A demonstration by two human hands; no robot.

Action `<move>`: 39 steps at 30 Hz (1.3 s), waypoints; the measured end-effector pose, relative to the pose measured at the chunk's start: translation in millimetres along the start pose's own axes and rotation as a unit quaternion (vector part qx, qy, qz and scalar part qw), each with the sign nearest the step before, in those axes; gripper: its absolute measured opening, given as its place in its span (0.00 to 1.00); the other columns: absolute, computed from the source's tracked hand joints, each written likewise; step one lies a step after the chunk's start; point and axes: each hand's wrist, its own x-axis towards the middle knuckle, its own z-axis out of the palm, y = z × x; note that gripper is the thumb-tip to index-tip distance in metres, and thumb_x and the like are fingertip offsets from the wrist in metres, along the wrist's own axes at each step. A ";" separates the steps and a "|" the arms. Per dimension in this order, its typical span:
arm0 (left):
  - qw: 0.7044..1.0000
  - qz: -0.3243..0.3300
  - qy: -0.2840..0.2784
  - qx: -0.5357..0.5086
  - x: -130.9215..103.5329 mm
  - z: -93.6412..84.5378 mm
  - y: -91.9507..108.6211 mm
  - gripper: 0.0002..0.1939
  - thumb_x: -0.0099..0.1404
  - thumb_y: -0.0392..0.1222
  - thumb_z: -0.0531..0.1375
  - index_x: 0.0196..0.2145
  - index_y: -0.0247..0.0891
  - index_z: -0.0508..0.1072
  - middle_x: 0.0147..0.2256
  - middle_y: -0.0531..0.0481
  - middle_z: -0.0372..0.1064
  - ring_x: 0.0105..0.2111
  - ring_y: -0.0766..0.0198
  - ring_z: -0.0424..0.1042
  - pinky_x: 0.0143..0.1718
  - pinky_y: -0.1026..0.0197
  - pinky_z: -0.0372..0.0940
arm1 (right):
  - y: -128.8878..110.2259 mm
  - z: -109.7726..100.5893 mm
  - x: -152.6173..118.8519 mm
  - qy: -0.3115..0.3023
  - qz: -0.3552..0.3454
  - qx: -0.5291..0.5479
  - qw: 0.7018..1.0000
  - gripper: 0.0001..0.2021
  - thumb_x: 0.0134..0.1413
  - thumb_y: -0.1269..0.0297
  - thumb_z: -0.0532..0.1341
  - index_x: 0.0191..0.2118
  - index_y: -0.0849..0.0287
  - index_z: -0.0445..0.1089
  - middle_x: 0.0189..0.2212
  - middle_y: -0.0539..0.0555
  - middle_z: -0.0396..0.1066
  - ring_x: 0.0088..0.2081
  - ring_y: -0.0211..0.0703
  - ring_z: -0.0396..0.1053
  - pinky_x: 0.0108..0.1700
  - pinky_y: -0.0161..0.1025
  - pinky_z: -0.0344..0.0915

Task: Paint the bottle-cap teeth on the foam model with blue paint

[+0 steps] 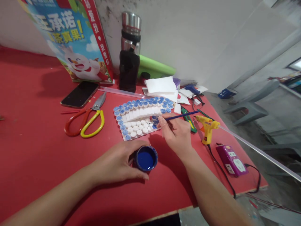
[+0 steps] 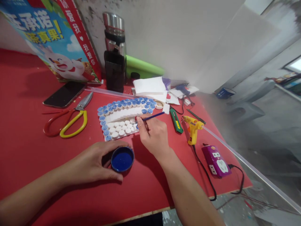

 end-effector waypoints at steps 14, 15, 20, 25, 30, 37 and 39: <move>1.000 -0.004 -0.005 -0.003 -0.2 -0.7 -1.1 0.29 0.55 0.45 0.79 0.53 0.44 0.78 0.49 0.52 0.80 0.46 0.54 0.78 0.44 0.58 0.70 | -0.8 -3.7 1.5 0.011 -0.007 -0.015 1.000 0.08 0.71 0.64 0.60 0.38 0.58 0.75 0.24 0.50 0.78 0.21 0.36 0.72 0.28 0.35 0.66; 1.000 -0.003 -0.005 -0.001 -0.1 -0.9 -1.2 0.29 0.55 0.46 0.79 0.53 0.44 0.78 0.49 0.51 0.80 0.46 0.54 0.78 0.44 0.58 0.70 | -0.8 -3.8 1.5 0.013 -0.003 -0.017 1.000 0.09 0.71 0.64 0.60 0.38 0.58 0.75 0.24 0.50 0.78 0.21 0.36 0.72 0.28 0.36 0.66; 1.000 -0.006 -0.004 0.007 -0.1 -1.3 -1.2 0.30 0.54 0.47 0.79 0.53 0.44 0.78 0.50 0.50 0.81 0.47 0.52 0.78 0.45 0.57 0.70 | -0.2 -4.3 0.9 0.019 -0.001 -0.030 0.999 0.08 0.71 0.63 0.60 0.38 0.57 0.75 0.23 0.50 0.78 0.23 0.39 0.74 0.30 0.37 0.67; 1.000 -0.004 -0.003 0.003 -0.2 -1.1 -1.6 0.29 0.55 0.48 0.79 0.52 0.44 0.78 0.50 0.50 0.81 0.47 0.52 0.79 0.45 0.57 0.70 | 0.4 -5.0 1.3 0.019 0.009 -0.028 0.999 0.09 0.71 0.63 0.60 0.38 0.57 0.74 0.24 0.50 0.79 0.23 0.38 0.74 0.29 0.37 0.67; 1.000 -0.007 0.000 0.008 0.6 -1.4 -1.6 0.29 0.54 0.48 0.80 0.52 0.44 0.79 0.48 0.50 0.81 0.46 0.52 0.79 0.44 0.57 0.70 | 1.6 -5.1 1.5 0.020 0.017 -0.031 0.999 0.09 0.71 0.62 0.60 0.38 0.57 0.75 0.25 0.50 0.78 0.23 0.39 0.74 0.30 0.38 0.68; 1.000 -0.006 -0.002 0.010 0.1 -0.6 -1.9 0.29 0.55 0.48 0.79 0.52 0.44 0.78 0.48 0.50 0.81 0.45 0.53 0.79 0.43 0.58 0.70 | 2.2 -5.2 2.1 0.030 0.015 -0.035 0.999 0.10 0.71 0.62 0.61 0.37 0.57 0.75 0.24 0.50 0.78 0.23 0.39 0.74 0.30 0.37 0.68; 1.000 -0.008 -0.001 0.007 0.2 -0.5 -1.5 0.29 0.55 0.48 0.79 0.52 0.44 0.78 0.47 0.51 0.81 0.44 0.54 0.79 0.42 0.59 0.70 | 2.3 -5.5 2.5 0.028 0.015 -0.040 0.999 0.10 0.71 0.61 0.60 0.37 0.57 0.75 0.24 0.50 0.79 0.23 0.39 0.74 0.30 0.37 0.67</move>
